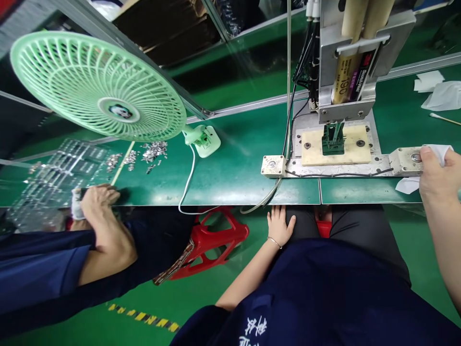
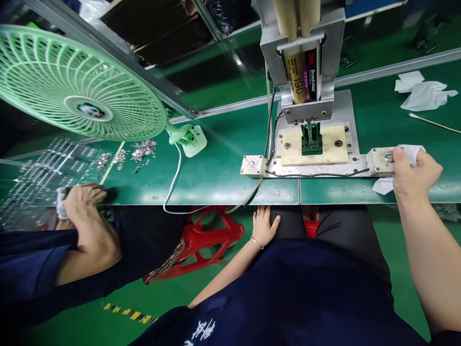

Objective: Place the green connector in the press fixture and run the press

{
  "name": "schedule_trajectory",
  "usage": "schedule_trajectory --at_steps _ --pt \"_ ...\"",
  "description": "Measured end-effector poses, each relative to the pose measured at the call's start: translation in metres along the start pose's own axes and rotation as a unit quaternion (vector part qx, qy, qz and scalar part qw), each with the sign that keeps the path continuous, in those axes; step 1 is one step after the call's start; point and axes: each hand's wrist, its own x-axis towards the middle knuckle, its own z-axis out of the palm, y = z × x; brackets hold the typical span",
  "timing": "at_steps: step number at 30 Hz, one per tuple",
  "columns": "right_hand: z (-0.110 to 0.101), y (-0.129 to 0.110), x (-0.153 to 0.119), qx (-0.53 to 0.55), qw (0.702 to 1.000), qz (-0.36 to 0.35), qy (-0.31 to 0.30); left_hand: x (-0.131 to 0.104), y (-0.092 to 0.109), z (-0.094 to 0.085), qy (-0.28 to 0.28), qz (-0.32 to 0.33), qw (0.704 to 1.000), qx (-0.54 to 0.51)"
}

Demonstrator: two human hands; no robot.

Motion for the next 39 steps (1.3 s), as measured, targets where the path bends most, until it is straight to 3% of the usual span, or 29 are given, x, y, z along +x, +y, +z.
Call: schedule_trajectory --at_steps 8,18,23,26,30,33,39 --pt "-0.001 0.003 0.000 -0.016 1.000 0.015 -0.006 0.002 -0.002 0.005 0.022 -0.034 0.999 -0.016" --pt "-0.001 0.002 -0.001 -0.020 1.000 0.008 -0.006 -0.003 -0.005 0.010 0.035 0.006 0.999 -0.014" --pt "-0.001 0.000 -0.002 -0.007 1.000 0.010 -0.009 -0.007 -0.004 0.009 0.032 -0.008 0.999 -0.004" --pt "-0.001 -0.001 -0.001 -0.001 1.000 0.010 -0.007 -0.009 -0.001 0.009 0.058 -0.035 0.998 0.010" --pt "-0.002 -0.001 -0.001 0.004 1.000 0.002 -0.008 -0.010 0.003 0.008 0.018 -0.003 1.000 0.009" --pt "-0.002 -0.002 0.000 0.000 1.000 0.002 -0.005 -0.012 0.005 0.007 0.051 -0.006 0.998 0.020" --pt "-0.003 -0.003 -0.001 -0.006 1.000 0.009 -0.003 -0.009 0.005 0.006 0.012 0.019 0.999 0.025"
